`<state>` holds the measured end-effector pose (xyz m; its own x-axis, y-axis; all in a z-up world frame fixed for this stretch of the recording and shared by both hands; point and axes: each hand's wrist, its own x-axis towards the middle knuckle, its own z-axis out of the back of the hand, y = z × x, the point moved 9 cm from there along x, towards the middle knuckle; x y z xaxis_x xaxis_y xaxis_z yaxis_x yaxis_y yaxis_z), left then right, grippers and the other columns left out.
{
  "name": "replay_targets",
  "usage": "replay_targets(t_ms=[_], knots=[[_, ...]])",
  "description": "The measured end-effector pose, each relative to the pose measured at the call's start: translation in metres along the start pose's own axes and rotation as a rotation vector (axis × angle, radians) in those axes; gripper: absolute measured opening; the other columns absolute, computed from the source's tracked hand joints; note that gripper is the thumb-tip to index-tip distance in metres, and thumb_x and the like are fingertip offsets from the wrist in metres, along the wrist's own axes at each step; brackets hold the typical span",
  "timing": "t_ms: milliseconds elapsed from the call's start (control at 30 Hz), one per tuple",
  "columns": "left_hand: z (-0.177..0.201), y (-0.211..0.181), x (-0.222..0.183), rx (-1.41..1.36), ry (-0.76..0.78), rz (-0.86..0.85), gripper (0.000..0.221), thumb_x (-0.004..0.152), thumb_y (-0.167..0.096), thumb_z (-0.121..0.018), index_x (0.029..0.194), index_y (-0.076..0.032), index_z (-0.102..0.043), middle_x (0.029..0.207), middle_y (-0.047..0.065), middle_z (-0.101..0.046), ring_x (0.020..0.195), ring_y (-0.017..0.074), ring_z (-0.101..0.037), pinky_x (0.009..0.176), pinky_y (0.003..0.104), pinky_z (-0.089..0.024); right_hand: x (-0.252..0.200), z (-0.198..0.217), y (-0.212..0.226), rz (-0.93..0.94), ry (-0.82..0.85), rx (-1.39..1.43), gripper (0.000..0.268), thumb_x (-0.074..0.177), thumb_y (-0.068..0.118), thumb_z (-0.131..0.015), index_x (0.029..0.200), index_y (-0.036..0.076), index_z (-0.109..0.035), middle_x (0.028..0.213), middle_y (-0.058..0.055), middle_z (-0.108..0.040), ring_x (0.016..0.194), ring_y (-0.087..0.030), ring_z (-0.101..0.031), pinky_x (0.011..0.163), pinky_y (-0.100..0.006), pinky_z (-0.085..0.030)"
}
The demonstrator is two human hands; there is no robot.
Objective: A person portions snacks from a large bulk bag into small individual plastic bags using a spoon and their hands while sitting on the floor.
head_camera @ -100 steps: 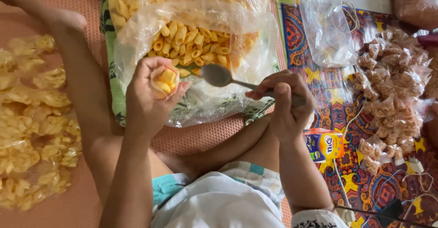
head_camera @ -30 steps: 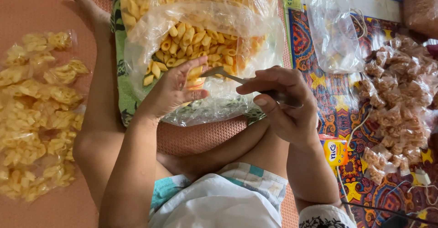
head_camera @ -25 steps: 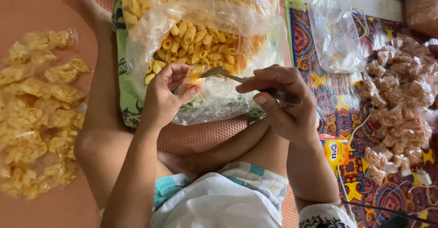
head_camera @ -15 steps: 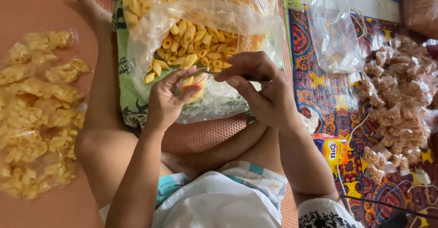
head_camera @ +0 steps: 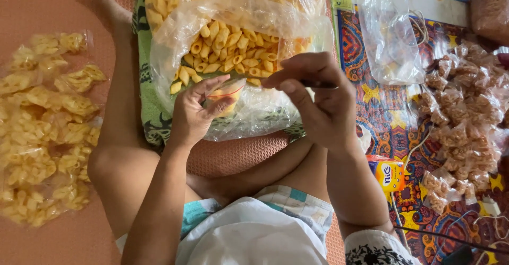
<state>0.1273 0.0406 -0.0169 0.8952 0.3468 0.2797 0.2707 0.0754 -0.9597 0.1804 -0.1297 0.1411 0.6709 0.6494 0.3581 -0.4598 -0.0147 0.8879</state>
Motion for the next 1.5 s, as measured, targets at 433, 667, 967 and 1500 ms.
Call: replay_targets(t_ms=[433,667,967,1500], knots=[[-0.004,0.003,-0.006,-0.241,-0.032,0.052,0.021,0.093,-0.022,-0.076,0.112,-0.012,-0.075,0.096,0.002,-0.078,0.070,0.0054,-0.066,0.061,0.017,-0.053,-0.024,0.031,0.023,0.269,-0.250,-0.150,0.014,0.111,0.013,-0.050,0.113,0.003,-0.059,0.102,-0.012,-0.072,0.080,-0.013,-0.058,0.081,-0.025,-0.053],[-0.023,-0.009,-0.020,-0.275,-0.044,0.201,0.016,0.093,-0.008,-0.077,0.108,-0.001,-0.076,0.094,0.007,-0.078,0.095,0.0103,-0.070,0.095,0.034,-0.058,-0.040,0.019,-0.029,0.190,-0.196,-0.329,0.029,0.110,0.008,-0.046,0.123,-0.008,-0.066,0.066,-0.009,-0.063,0.063,-0.019,-0.051,0.070,-0.032,-0.048],[-0.034,-0.048,-0.023,-0.198,0.007,0.167,0.022,0.090,-0.008,-0.079,0.109,0.000,-0.073,0.094,0.014,-0.078,0.090,0.0146,-0.072,0.090,0.035,-0.060,-0.065,0.002,-0.098,-0.292,-0.186,-0.146,0.010,0.091,0.015,-0.080,0.099,0.010,-0.079,0.056,0.003,-0.057,0.055,-0.004,-0.046,0.058,-0.020,-0.041],[-0.035,-0.023,-0.037,-0.199,-0.002,0.231,0.019,0.092,-0.013,-0.078,0.104,0.002,-0.075,0.094,0.015,-0.078,0.091,0.0166,-0.074,0.083,0.032,-0.063,-0.072,0.009,-0.095,-0.199,-0.132,-0.040,0.013,0.089,0.015,-0.079,0.097,0.004,-0.078,0.060,-0.002,-0.061,0.058,-0.003,-0.051,0.057,-0.019,-0.044]])
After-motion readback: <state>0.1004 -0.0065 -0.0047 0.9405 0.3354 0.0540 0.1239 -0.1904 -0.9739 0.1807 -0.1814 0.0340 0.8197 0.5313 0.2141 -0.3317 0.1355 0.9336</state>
